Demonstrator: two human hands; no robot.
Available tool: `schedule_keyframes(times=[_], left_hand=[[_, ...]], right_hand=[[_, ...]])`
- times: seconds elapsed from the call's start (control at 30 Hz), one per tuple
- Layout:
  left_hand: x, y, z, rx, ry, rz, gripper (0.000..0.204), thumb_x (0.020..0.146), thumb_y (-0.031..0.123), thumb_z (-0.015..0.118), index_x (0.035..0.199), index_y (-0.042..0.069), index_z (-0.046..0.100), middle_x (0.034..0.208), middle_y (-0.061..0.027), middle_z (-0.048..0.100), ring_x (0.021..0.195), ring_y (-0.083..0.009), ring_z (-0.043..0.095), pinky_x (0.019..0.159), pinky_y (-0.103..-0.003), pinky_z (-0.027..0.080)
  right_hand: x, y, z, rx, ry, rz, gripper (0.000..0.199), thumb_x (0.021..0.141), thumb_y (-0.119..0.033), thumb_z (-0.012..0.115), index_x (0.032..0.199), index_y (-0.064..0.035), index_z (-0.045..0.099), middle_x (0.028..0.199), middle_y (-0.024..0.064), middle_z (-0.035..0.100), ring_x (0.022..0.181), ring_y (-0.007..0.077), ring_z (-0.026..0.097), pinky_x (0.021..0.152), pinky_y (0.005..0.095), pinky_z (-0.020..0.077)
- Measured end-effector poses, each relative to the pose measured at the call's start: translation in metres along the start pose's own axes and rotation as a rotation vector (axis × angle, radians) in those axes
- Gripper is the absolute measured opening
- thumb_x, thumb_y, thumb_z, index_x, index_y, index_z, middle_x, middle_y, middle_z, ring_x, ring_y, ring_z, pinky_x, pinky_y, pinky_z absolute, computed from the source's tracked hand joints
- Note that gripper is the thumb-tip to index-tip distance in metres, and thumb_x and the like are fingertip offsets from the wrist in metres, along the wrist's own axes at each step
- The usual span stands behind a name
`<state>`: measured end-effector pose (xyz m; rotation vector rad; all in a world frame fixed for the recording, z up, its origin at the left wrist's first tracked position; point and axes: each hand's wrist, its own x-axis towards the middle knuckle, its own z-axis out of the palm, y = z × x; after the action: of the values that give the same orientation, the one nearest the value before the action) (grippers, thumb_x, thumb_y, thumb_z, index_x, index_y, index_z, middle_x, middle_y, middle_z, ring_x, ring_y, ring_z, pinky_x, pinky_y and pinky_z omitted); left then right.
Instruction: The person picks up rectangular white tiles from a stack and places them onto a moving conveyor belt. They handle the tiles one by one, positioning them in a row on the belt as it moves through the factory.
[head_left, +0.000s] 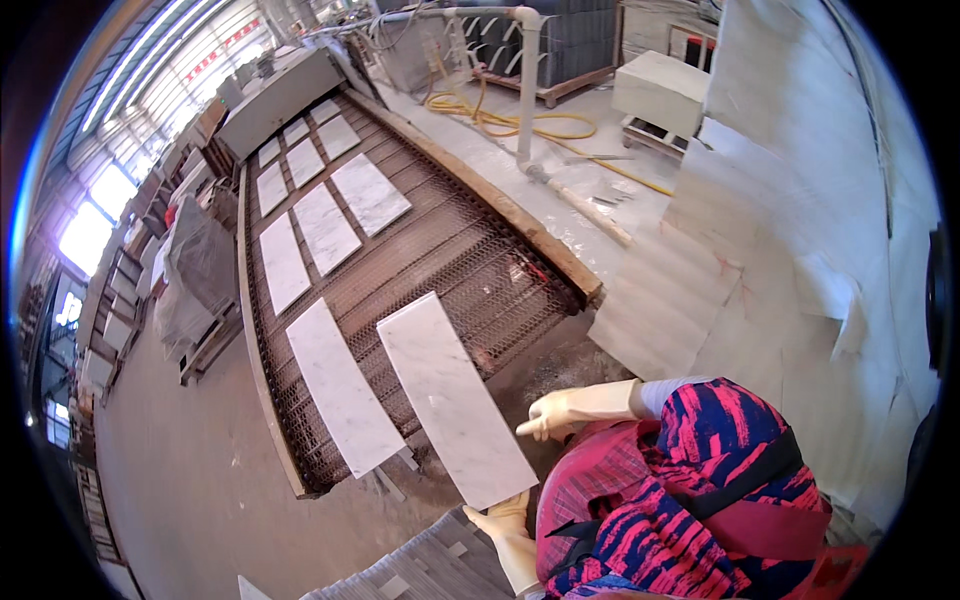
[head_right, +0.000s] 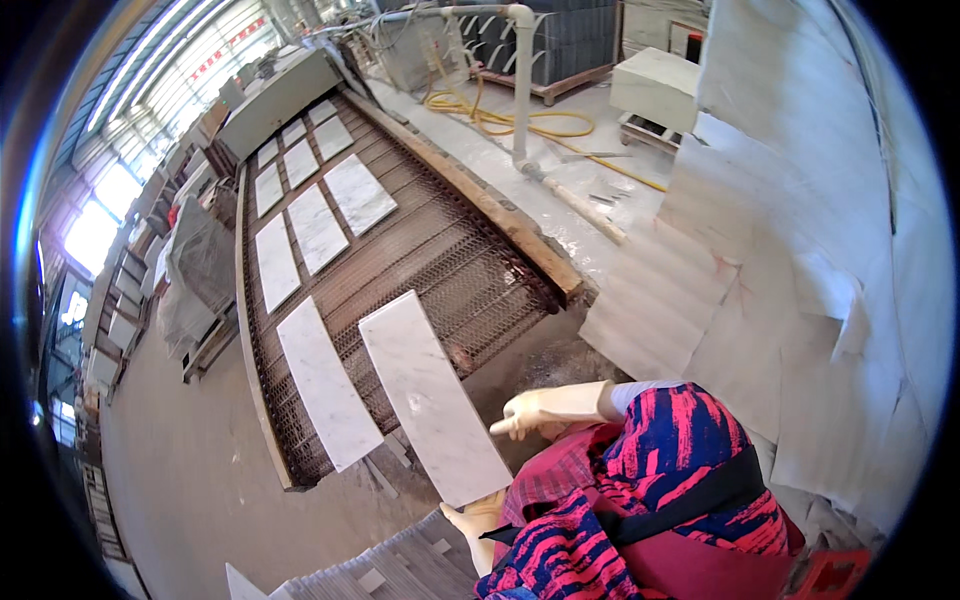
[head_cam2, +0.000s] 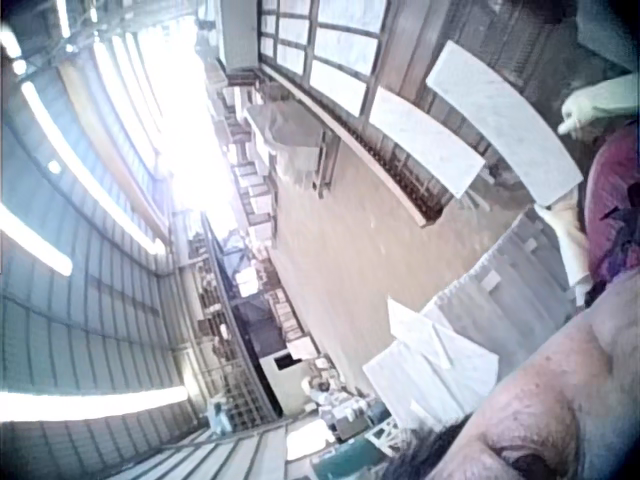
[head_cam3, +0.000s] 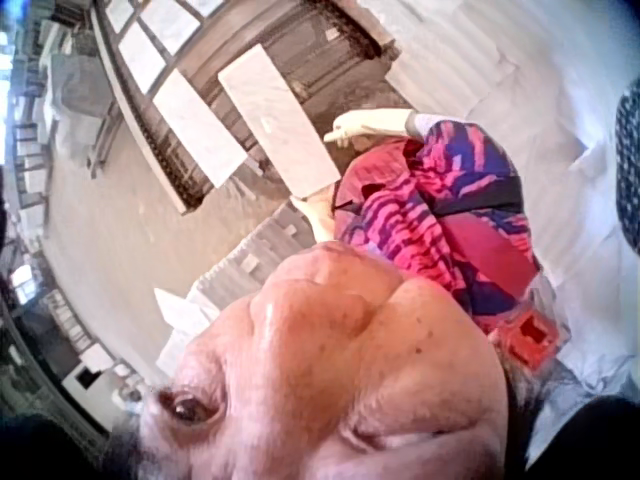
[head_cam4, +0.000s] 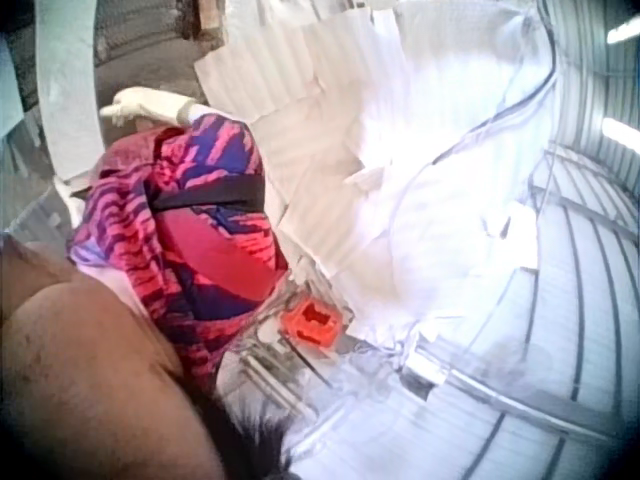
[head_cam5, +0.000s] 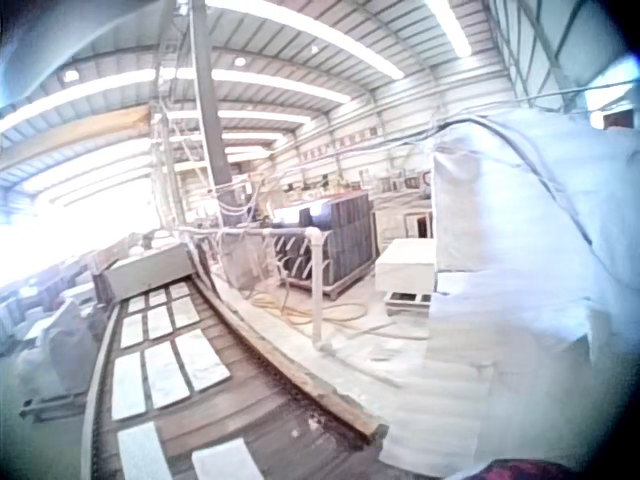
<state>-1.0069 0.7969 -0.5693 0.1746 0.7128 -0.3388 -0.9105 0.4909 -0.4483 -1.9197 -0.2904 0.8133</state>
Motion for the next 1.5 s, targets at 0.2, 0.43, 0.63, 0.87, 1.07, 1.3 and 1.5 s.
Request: schedule_keyframes(times=[0.2,0.43,0.63,0.87,1.07,1.3,1.5], left_hand=[[-0.004,-0.001,0.008,0.019,-0.072,-0.004,0.086,0.092,0.073,0.034,0.157,0.019,0.038,0.163,-0.0149,0.035,0.147,-0.0412,0.036,0.11,-0.07,0.037],[-0.014,0.002,0.006,0.025,-0.13,0.018,0.067,0.095,0.052,0.045,0.149,0.012,0.048,0.155,-0.0152,0.045,0.142,-0.0403,0.043,0.111,-0.069,0.038],[-0.004,0.004,-0.019,0.169,-0.212,0.036,0.054,0.101,0.037,0.048,0.144,0.003,0.05,0.151,-0.0187,0.049,0.14,-0.0399,0.045,0.117,-0.062,0.034],[-0.01,0.01,-0.024,0.172,-0.244,0.059,0.044,0.101,0.035,0.052,0.133,0.005,0.055,0.146,-0.018,0.054,0.135,-0.0398,0.049,0.112,-0.061,0.039],[-0.01,-0.004,0.0,0.225,-0.197,0.037,0.045,0.1,0.037,0.056,0.133,0.006,0.054,0.131,-0.0153,0.061,0.122,-0.0377,0.057,0.107,-0.058,0.044],[0.038,-0.003,-0.051,1.396,-0.278,0.624,0.049,0.099,0.014,0.055,0.145,0.003,0.042,0.12,-0.0109,0.068,0.112,-0.023,0.064,0.11,-0.041,0.045],[-0.002,0.006,0.026,1.126,0.054,0.306,0.049,0.103,-0.001,0.051,0.151,0.004,0.045,0.137,-0.009,0.064,0.124,-0.0183,0.06,0.111,-0.035,0.044]], right_hand=[[-0.006,-0.01,0.047,0.414,-0.255,0.108,0.064,0.096,-0.062,0.057,0.123,-0.0049,0.066,0.103,0.0065,0.068,0.089,0.0169,0.062,0.082,0.0345,0.0503],[-0.04,-0.05,0.069,0.5,-0.122,0.213,0.069,0.094,-0.065,0.058,0.126,-0.0048,0.066,0.104,0.0066,0.068,0.089,0.0175,0.063,0.08,0.0357,0.0505],[-0.066,-0.076,0.057,0.493,-0.024,0.324,0.073,0.092,-0.068,0.059,0.128,-0.0048,0.065,0.105,0.0067,0.069,0.088,0.018,0.063,0.078,0.0366,0.0508],[-0.045,-0.058,0.049,0.599,-0.002,0.239,0.059,0.095,-0.049,0.066,0.132,-0.0034,0.063,0.117,0.0087,0.07,0.1,0.0219,0.068,0.089,0.0385,0.0537],[-0.039,-0.034,0.041,0.786,0.083,0.208,0.056,0.096,-0.043,0.067,0.134,-0.0027,0.062,0.12,0.0104,0.07,0.104,0.0231,0.068,0.093,0.0389,0.0537],[0.004,-0.005,0.059,1.049,0.094,0.214,0.053,0.096,-0.036,0.068,0.136,-0.0018,0.061,0.125,0.0123,0.069,0.109,0.0246,0.068,0.096,0.0392,0.0536],[0.033,0.0,0.067,1.085,0.108,0.228,0.051,0.097,-0.028,0.069,0.138,-0.0003,0.059,0.129,0.0147,0.068,0.113,0.026,0.068,0.1,0.0396,0.0534]])
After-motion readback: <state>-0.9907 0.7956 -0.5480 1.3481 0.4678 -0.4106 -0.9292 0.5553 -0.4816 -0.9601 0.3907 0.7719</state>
